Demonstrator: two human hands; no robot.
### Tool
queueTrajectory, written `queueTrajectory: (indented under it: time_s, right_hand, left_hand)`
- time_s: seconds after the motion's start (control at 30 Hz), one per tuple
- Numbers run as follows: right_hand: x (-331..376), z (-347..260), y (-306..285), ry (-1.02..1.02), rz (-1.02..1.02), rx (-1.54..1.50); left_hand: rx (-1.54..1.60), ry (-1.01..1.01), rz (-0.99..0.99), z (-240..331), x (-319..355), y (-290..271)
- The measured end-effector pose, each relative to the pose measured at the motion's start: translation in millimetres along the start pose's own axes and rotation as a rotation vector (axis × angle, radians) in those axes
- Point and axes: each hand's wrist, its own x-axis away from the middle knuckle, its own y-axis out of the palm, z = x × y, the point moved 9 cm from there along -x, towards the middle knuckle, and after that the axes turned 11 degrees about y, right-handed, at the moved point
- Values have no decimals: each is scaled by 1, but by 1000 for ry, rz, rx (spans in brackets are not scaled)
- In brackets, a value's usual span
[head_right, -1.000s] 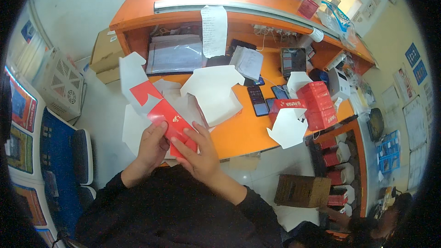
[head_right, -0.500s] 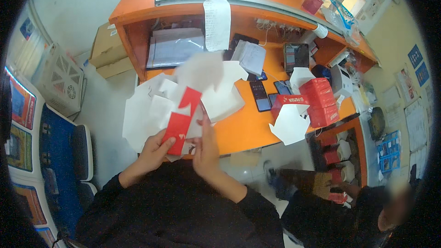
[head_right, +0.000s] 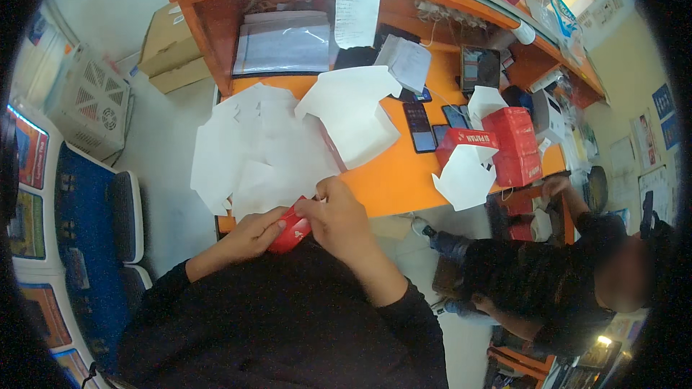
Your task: The person assembles flat-packed cardboard boxes by folding the flaps and tucking the tabs into slots to form a rectangular container. The person handles the boxes one at a time, repeating the folding and tucking motions. A coworker is visible in the background handling stacks of similar boxes.
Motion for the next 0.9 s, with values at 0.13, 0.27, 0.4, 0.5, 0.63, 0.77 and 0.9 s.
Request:
queueTrajectory:
  time_s: [0.13,0.27,0.4,0.5,0.63,0.77,0.9]
  right_hand:
    - [4,-4,6,-27,-74,52]
    - [6,-7,4,4,-141,57]
    - [10,-4,7,13,-227,27]
    - [14,-16,10,-83,-316,60]
    - [15,-12,12,-110,-273,-60]
    - [25,34,6,233,71,-362]
    - [22,47,20,312,1,-524]
  left_hand:
    - [30,31,-40,-2,-4,3]
    - [99,37,-118,-2,-7,8]
    - [155,59,-227,0,-5,13]
    - [155,165,-174,-15,-2,18]
    - [217,148,-99,-15,-7,15]
    - [57,56,-166,14,-15,5]
    - [57,23,-152,18,-15,0]
